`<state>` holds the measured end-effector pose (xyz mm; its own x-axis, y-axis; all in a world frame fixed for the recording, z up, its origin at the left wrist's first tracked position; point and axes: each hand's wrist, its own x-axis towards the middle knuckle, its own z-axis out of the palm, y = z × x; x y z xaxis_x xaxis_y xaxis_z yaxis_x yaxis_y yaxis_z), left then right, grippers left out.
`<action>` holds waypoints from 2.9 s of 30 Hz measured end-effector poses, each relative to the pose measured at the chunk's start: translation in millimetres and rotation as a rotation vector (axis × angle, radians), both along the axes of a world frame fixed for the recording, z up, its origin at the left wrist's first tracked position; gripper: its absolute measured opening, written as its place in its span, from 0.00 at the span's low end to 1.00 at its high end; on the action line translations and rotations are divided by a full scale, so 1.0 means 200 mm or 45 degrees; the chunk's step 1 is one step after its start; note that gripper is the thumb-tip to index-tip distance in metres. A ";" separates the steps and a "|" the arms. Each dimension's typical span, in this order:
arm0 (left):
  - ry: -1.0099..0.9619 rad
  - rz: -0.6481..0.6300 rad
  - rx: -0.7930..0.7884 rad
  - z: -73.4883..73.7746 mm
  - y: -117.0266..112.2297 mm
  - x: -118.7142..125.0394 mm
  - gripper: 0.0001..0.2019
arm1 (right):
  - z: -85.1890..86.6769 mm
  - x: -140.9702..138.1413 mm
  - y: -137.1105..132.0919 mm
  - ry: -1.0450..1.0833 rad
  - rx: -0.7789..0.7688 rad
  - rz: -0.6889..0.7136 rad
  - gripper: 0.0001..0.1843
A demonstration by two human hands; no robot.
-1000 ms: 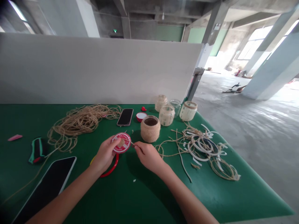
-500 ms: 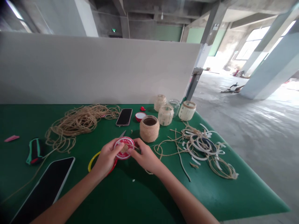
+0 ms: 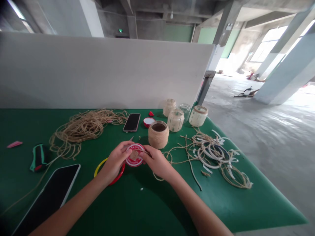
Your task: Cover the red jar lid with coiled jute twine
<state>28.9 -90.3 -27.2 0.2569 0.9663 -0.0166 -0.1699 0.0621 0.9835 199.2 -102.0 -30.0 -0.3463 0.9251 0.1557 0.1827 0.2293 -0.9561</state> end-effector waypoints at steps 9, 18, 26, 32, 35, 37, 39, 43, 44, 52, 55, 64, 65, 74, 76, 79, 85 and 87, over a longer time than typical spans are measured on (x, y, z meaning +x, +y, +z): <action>0.056 -0.114 -0.078 0.01 0.00 -0.01 0.15 | 0.02 0.01 -0.01 -0.189 0.082 -0.033 0.13; -0.112 0.071 -0.068 -0.02 0.02 -0.01 0.16 | 0.00 0.00 -0.01 -0.459 0.164 -0.189 0.15; -0.014 0.298 -0.008 -0.05 0.04 -0.03 0.14 | -0.04 -0.03 -0.04 -0.932 0.325 -0.107 0.17; -0.032 0.382 -0.004 -0.05 0.04 -0.02 0.12 | -0.02 -0.05 -0.06 -0.911 0.321 -0.070 0.16; -0.001 0.386 0.022 -0.03 0.02 -0.02 0.11 | -0.01 -0.05 -0.06 -0.811 0.245 -0.142 0.19; 0.024 0.364 0.023 -0.03 0.00 -0.01 0.11 | -0.01 -0.06 -0.06 -0.657 0.188 -0.173 0.20; 0.032 0.314 0.021 -0.03 0.00 0.00 0.11 | -0.02 -0.06 -0.05 -0.455 0.147 -0.167 0.18; -0.069 0.217 -0.016 -0.04 0.00 0.02 0.14 | -0.04 -0.06 -0.03 -0.133 0.062 -0.135 0.12; -0.102 0.183 -0.037 -0.04 0.01 0.02 0.14 | -0.05 -0.06 -0.02 -0.070 0.034 -0.130 0.12; 0.122 0.085 0.063 -0.02 0.01 0.00 0.17 | -0.05 -0.05 -0.01 0.136 0.005 -0.124 0.14; 0.155 0.031 0.009 -0.02 0.01 0.00 0.14 | -0.04 -0.05 -0.01 0.017 0.066 -0.181 0.16; 0.188 0.081 0.049 -0.03 0.00 0.00 0.13 | -0.01 -0.04 -0.01 -0.114 0.160 -0.137 0.17; 0.162 0.092 0.038 -0.03 0.00 0.00 0.13 | -0.01 -0.04 -0.02 -0.139 0.182 -0.141 0.17; -0.060 0.227 -0.026 -0.04 0.03 -0.01 0.15 | -0.02 -0.03 -0.01 -0.405 0.267 -0.209 0.16; -0.040 0.254 -0.004 -0.05 0.04 -0.02 0.14 | -0.03 -0.03 -0.01 -0.422 0.262 -0.162 0.16; 0.003 0.277 0.005 -0.05 0.04 -0.03 0.13 | -0.03 -0.05 -0.02 -0.473 0.255 -0.100 0.16; 0.000 0.315 -0.024 -0.04 0.04 -0.03 0.11 | -0.03 -0.06 -0.04 -0.501 0.266 -0.042 0.15; 0.018 0.312 -0.024 -0.04 0.04 -0.03 0.10 | -0.02 -0.06 -0.04 -0.476 0.260 -0.052 0.16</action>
<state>22.9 -82.6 -34.5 0.0147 0.9992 -0.0372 -0.1684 0.0392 0.9849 188.1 -109.9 -34.3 -0.3778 0.9023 0.2078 0.5208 0.3926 -0.7580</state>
